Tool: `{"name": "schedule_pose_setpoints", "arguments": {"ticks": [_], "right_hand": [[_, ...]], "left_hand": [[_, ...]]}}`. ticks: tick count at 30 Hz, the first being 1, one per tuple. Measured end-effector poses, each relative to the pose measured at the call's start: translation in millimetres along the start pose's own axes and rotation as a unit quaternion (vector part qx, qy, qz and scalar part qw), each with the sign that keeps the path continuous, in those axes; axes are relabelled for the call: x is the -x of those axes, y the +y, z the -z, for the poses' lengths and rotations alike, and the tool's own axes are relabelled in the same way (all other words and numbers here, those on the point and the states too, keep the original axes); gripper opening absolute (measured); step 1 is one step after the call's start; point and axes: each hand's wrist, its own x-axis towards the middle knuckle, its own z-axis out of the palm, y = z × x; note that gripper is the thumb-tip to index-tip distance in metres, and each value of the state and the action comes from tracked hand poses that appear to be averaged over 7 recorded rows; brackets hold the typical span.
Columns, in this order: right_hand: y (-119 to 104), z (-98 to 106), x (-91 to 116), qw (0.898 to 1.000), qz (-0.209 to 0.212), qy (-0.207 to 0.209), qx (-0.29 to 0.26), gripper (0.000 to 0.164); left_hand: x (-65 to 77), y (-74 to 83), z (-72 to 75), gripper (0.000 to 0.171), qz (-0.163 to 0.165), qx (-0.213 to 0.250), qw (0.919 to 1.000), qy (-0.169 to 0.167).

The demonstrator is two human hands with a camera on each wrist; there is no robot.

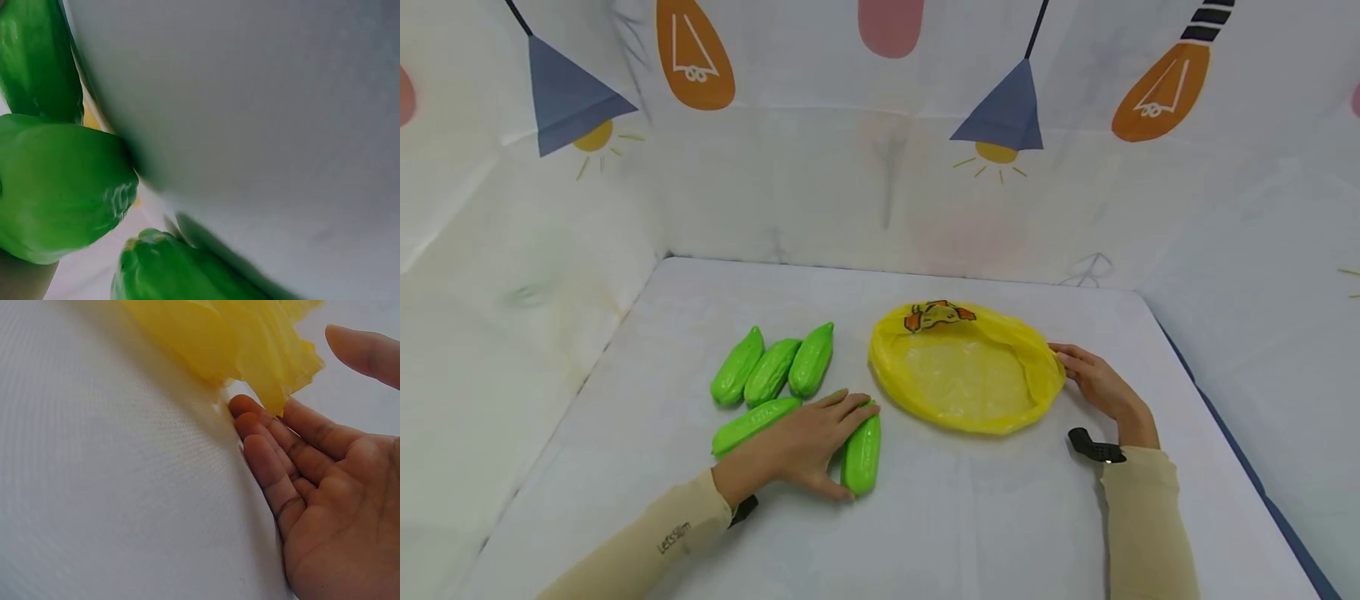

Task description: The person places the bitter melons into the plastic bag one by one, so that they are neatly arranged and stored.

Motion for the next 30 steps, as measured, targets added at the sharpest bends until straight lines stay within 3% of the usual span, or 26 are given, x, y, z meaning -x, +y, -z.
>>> {"name": "schedule_pose_setpoints", "arguments": {"ticks": [4,8,14,21,26,30], "right_hand": [[0,2,-1,1.0,0.006,-0.005,0.009,0.062],[0,4,-2,1.0,0.011,-0.009,0.003,0.056],[1,5,-2,1.0,0.011,-0.008,0.005,0.057],[1,2,-2,1.0,0.001,-0.005,0.013,0.061],[1,2,-1,1.0,0.009,-0.006,0.015,0.059],[0,2,-1,1.0,0.009,-0.006,0.011,0.056]], "left_hand": [[1.1,-0.7,-2.8,0.116,0.001,-0.008,0.9999,0.008],[1.4,-1.8,-0.3,0.116,0.004,0.02,0.9998,0.008],[-4.4,-5.8,21.5,0.115,0.011,0.085,0.9961,0.022],[-9.8,-6.2,33.9,0.113,-0.022,0.112,0.9928,0.037],[-24.3,-7.0,38.3,0.113,-0.048,0.108,0.9913,0.057],[-37.4,-9.7,47.2,0.114,-0.043,0.108,0.9918,0.052]]}}
